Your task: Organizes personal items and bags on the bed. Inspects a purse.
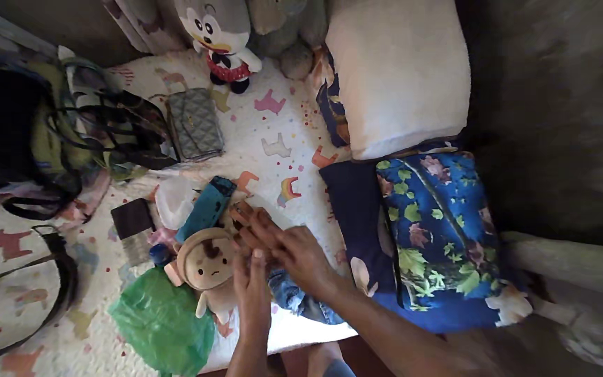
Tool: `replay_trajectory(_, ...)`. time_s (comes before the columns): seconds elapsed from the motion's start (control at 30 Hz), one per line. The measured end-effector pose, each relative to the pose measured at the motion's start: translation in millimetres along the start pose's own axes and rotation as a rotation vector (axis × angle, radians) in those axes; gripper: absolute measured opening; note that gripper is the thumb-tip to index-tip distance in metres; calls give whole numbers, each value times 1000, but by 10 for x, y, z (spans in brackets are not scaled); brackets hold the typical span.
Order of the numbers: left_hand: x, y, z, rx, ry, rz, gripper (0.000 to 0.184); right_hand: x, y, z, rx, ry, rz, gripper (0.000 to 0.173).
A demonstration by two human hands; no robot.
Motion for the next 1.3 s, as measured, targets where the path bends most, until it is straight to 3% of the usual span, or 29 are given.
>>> replay_trajectory(0.1, 40, -20, 52, -19, 21, -30, 39, -101, -18, 68, -26, 72, -63, 38)
replay_trajectory(0.27, -5, 0, 75, -183, -60, 23, 56, -131, -101, 117, -310, -5, 139, 70)
replay_trajectory(0.37, 109, 2, 150, -289, -153, 133, 63, -91, -249, -2, -168, -66, 249, 52)
replay_trajectory(0.5, 341, -39, 25, -176, -157, 345, 68, -13, -529, -378, 122, -253, 267, 37)
replay_trajectory(0.63, 152, -18, -272, -153, -125, 244, 56, -69, -914, -904, 281, -217, 211, 37)
replay_trajectory(0.8, -522, 156, -686, -124, -100, 53, 49, -160, -1619, -1504, 456, -98, 64, 44)
replay_trajectory(0.97, -997, 436, -958, -108, -148, -206, 44, 286, -2372, -1902, 437, 215, 225, 50)
replay_trajectory(1.1, -1188, 553, -984, -127, -124, -301, 43, 401, -2515, -2094, 513, 234, 311, 55)
replay_trajectory(1.3, -1330, 592, -961, -152, -90, -297, 41, 477, -2504, -2177, 593, 163, 323, 55)
Point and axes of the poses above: each hand's wrist, its own y-axis away from the middle knuckle, its own z-axis out of the palm, x = y × z, the point moved 7 cm from there along -y, towards the middle knuckle, and after that the axes turned 9 degrees about -y, right-handed, at the moved point
